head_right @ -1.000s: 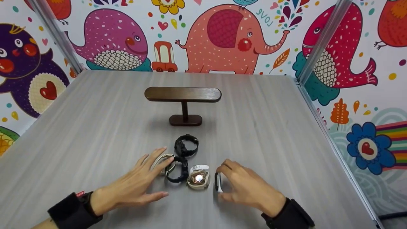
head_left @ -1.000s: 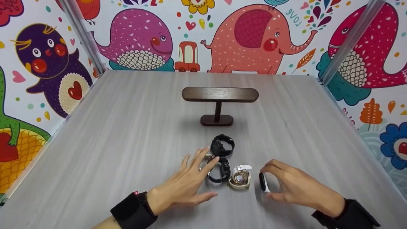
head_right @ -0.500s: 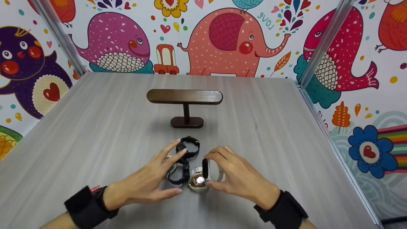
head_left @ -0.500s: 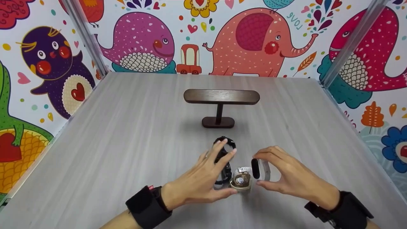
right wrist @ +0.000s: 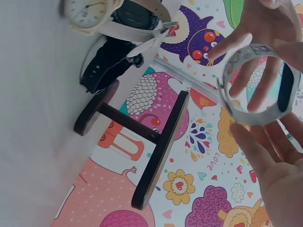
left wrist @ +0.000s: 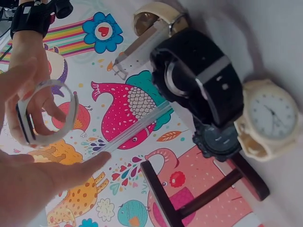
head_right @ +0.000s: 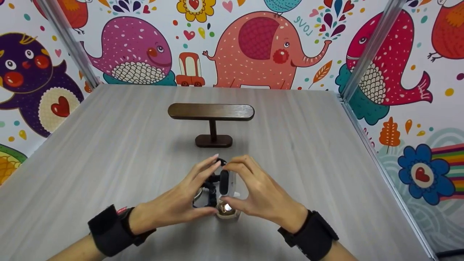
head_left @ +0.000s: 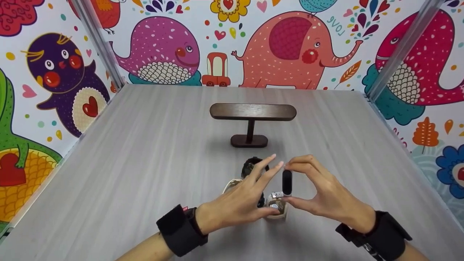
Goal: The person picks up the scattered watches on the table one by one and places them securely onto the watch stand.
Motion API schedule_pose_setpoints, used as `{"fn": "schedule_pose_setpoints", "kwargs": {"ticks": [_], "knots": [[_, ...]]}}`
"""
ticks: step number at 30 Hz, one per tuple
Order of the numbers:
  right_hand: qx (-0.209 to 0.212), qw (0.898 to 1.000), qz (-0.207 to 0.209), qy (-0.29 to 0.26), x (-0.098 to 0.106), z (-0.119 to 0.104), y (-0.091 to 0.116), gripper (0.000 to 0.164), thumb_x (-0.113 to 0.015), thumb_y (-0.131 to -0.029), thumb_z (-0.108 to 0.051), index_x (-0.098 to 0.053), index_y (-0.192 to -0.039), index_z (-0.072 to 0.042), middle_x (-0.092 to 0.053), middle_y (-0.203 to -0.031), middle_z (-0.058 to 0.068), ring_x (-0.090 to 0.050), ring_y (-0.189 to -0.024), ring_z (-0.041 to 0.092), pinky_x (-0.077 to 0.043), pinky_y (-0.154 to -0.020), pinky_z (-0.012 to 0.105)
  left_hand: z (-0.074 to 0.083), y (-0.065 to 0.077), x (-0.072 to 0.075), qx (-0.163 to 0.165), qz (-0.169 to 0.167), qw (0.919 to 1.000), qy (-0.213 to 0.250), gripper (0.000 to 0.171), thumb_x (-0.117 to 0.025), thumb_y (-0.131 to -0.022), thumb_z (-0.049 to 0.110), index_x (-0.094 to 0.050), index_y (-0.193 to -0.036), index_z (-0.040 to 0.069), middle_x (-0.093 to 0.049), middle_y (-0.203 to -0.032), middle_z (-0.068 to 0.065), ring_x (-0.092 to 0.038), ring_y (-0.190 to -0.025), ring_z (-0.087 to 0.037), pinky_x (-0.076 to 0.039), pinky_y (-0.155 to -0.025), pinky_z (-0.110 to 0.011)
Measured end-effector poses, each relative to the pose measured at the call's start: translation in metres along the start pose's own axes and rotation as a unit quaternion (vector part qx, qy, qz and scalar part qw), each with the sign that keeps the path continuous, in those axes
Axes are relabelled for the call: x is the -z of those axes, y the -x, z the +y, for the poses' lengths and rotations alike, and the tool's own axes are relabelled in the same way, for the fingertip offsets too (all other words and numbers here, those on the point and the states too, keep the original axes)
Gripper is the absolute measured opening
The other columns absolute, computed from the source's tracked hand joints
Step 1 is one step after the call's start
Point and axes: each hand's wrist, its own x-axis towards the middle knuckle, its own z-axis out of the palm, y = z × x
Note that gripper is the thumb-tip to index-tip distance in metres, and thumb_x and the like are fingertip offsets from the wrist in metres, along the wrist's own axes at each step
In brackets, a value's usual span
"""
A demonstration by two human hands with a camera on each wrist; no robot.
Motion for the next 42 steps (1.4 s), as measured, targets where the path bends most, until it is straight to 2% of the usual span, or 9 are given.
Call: {"fn": "schedule_pose_setpoints", "kwargs": {"ticks": [3, 9, 13, 17, 24, 29, 36, 42], "knots": [[0.029, 0.999, 0.020, -0.015, -0.002, 0.000, -0.005, 0.059, -0.076, -0.088, -0.034, -0.057, -0.126, 0.007, -0.056, -0.121, 0.019, -0.055, -0.116, 0.018, -0.041, -0.109, 0.010, -0.001, -0.003, 0.001, -0.014, 0.022, 0.9995, 0.018, 0.096, -0.081, -0.085, 0.018, -0.020, -0.157, 0.001, -0.024, -0.160, -0.023, -0.040, -0.145, -0.032, -0.046, -0.113, -0.026], [0.050, 0.997, 0.040, -0.034, -0.003, -0.002, -0.013, 0.057, -0.077, -0.088, -0.032, -0.057, -0.122, 0.010, -0.056, -0.118, 0.021, -0.055, -0.115, 0.020, -0.042, -0.109, 0.013, -0.003, -0.008, 0.002, -0.047, 0.078, 0.9939, 0.063, 0.094, -0.084, -0.079, 0.009, -0.027, -0.152, -0.005, -0.033, -0.154, -0.024, -0.041, -0.143, -0.031, -0.039, -0.119, -0.028], [0.062, 0.996, 0.053, -0.046, -0.005, -0.004, -0.018, 0.056, -0.078, -0.087, -0.030, -0.057, -0.120, 0.011, -0.056, -0.117, 0.021, -0.056, -0.113, 0.022, -0.044, -0.109, 0.015, -0.003, -0.010, 0.002, -0.074, 0.098, 0.9884, 0.090, 0.089, -0.083, -0.079, 0.005, -0.030, -0.150, -0.006, -0.036, -0.150, -0.025, -0.047, -0.137, -0.032, -0.046, -0.112, -0.023], [0.074, 0.994, 0.062, -0.057, -0.009, -0.006, -0.024, 0.056, -0.081, -0.085, -0.027, -0.057, -0.120, 0.011, -0.056, -0.116, 0.022, -0.057, -0.113, 0.022, -0.046, -0.107, 0.017, -0.003, -0.010, 0.001, -0.085, 0.114, 0.9837, 0.110, 0.082, -0.079, -0.082, 0.001, -0.033, -0.149, -0.006, -0.040, -0.145, -0.024, -0.052, -0.131, -0.031, -0.052, -0.104, -0.022], [0.079, 0.994, 0.057, -0.055, -0.013, -0.005, -0.031, 0.055, -0.079, -0.087, -0.027, -0.057, -0.120, 0.010, -0.055, -0.117, 0.022, -0.056, -0.112, 0.024, -0.045, -0.107, 0.016, -0.006, -0.008, 0.004, -0.090, 0.153, 0.9800, 0.090, 0.074, -0.078, -0.082, -0.002, -0.039, -0.144, -0.007, -0.047, -0.137, -0.024, -0.056, -0.126, -0.031, -0.050, -0.107, -0.021], [0.076, 0.994, 0.053, -0.062, -0.015, -0.003, -0.033, 0.055, -0.079, -0.086, -0.027, -0.056, -0.121, 0.010, -0.054, -0.118, 0.023, -0.055, -0.113, 0.023, -0.045, -0.108, 0.016, -0.008, -0.008, 0.006, -0.092, 0.167, 0.9785, 0.078, 0.074, -0.080, -0.078, -0.005, -0.042, -0.141, -0.010, -0.050, -0.134, -0.025, -0.057, -0.125, -0.033, -0.051, -0.107, -0.028], [0.069, 0.994, 0.049, -0.066, -0.016, 0.002, -0.041, 0.061, -0.082, -0.084, -0.027, -0.056, -0.124, 0.011, -0.054, -0.119, 0.023, -0.055, -0.114, 0.023, -0.044, -0.108, 0.016, -0.014, -0.009, 0.009, -0.071, 0.168, 0.9768, 0.113, 0.073, -0.078, -0.080, -0.006, -0.041, -0.142, -0.012, -0.048, -0.136, -0.026, -0.056, -0.128, -0.037, -0.054, -0.102, -0.026], [0.050, 0.996, 0.053, -0.045, -0.013, 0.008, -0.049, 0.070, -0.083, -0.083, -0.032, -0.053, -0.131, 0.009, -0.055, -0.123, 0.021, -0.055, -0.117, 0.024, -0.042, -0.111, 0.018, -0.025, -0.008, 0.012, -0.047, 0.177, 0.9723, 0.145, 0.069, -0.078, -0.081, -0.003, -0.043, -0.140, -0.013, -0.046, -0.136, -0.029, -0.056, -0.127, -0.040, -0.054, -0.100, -0.026]]}}
